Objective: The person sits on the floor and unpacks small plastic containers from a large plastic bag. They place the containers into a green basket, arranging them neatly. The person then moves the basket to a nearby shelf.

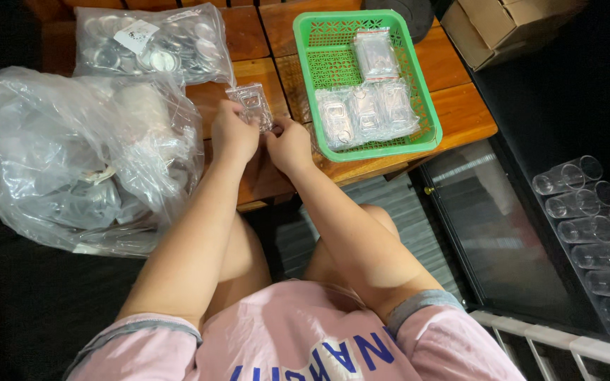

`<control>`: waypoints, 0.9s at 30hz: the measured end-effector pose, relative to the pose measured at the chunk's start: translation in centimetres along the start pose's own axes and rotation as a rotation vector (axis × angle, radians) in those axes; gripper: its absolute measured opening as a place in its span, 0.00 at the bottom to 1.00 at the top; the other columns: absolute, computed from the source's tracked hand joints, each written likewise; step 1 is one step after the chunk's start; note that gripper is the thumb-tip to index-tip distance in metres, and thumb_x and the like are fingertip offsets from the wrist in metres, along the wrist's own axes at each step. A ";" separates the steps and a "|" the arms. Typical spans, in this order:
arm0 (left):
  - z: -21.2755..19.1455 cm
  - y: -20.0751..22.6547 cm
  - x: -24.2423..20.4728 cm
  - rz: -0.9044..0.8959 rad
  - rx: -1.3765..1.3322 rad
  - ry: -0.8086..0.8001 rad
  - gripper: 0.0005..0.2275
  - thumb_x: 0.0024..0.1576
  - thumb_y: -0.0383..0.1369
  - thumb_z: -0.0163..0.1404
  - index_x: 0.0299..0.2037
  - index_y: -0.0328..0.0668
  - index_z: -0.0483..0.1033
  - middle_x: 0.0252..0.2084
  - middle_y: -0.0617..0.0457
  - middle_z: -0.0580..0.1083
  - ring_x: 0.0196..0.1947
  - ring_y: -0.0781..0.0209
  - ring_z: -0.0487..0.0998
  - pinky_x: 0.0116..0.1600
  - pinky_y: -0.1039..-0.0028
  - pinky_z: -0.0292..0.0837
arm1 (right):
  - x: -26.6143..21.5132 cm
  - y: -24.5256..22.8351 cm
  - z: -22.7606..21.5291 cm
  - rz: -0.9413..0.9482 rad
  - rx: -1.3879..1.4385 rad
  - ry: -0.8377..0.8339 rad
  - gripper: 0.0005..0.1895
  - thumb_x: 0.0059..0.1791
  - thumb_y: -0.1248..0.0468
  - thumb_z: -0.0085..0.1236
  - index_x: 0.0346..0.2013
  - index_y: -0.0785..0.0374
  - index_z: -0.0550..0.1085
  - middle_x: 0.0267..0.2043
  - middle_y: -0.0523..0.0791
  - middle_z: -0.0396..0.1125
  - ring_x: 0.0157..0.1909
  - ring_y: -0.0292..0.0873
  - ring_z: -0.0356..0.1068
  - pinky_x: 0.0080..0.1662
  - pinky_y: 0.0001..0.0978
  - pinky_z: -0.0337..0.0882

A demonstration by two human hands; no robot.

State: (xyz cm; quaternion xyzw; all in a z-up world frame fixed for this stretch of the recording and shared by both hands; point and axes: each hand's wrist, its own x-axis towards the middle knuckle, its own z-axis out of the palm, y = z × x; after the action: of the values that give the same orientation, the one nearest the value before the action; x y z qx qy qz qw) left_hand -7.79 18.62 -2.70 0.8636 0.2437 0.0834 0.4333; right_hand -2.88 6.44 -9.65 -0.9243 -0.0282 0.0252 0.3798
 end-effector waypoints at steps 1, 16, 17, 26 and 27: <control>0.4 -0.5 0.4 0.000 0.001 0.001 0.16 0.56 0.36 0.59 0.51 0.43 0.70 0.47 0.42 0.77 0.56 0.42 0.77 0.60 0.57 0.73 | -0.3 -0.5 -0.6 0.000 0.001 0.000 0.20 0.43 0.49 0.67 0.48 0.48 0.81 0.39 0.36 0.77 0.50 0.41 0.77 0.52 0.35 0.78; 0.7 -0.5 0.1 -0.181 -0.359 0.034 0.13 0.54 0.31 0.61 0.46 0.34 0.82 0.32 0.43 0.80 0.28 0.51 0.84 0.26 0.71 0.84 | -2.5 -2.3 -1.4 0.223 0.725 -0.049 0.14 0.46 0.66 0.66 0.45 0.68 0.81 0.36 0.53 0.75 0.36 0.44 0.78 0.40 0.32 0.81; 0.9 -0.5 0.1 -0.166 -0.398 0.032 0.13 0.55 0.30 0.61 0.48 0.32 0.81 0.35 0.40 0.80 0.31 0.50 0.85 0.29 0.69 0.85 | -3.1 -2.7 -1.8 0.207 0.784 -0.029 0.13 0.47 0.67 0.64 0.45 0.67 0.80 0.37 0.52 0.74 0.36 0.41 0.76 0.39 0.29 0.80; -1.0 0.9 -2.6 0.018 -0.547 0.056 0.12 0.59 0.29 0.59 0.50 0.31 0.80 0.32 0.49 0.77 0.31 0.68 0.75 0.32 0.78 0.76 | -4.3 -3.7 -4.7 -0.044 0.927 0.065 0.07 0.50 0.71 0.60 0.43 0.68 0.77 0.35 0.46 0.72 0.35 0.35 0.72 0.36 0.25 0.79; -1.1 1.2 -2.8 0.045 -0.546 0.071 0.12 0.59 0.29 0.60 0.49 0.31 0.80 0.31 0.47 0.77 0.30 0.67 0.75 0.31 0.78 0.76 | -4.0 -3.4 -4.8 -0.097 0.922 0.079 0.07 0.49 0.72 0.61 0.43 0.67 0.78 0.36 0.48 0.73 0.34 0.36 0.74 0.38 0.27 0.81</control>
State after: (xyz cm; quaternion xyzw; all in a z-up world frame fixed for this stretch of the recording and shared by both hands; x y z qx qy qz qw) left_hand -10.22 17.39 -0.89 0.7165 0.2080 0.1858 0.6394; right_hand -6.66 5.23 -3.77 -0.6567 -0.0429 -0.0179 0.7527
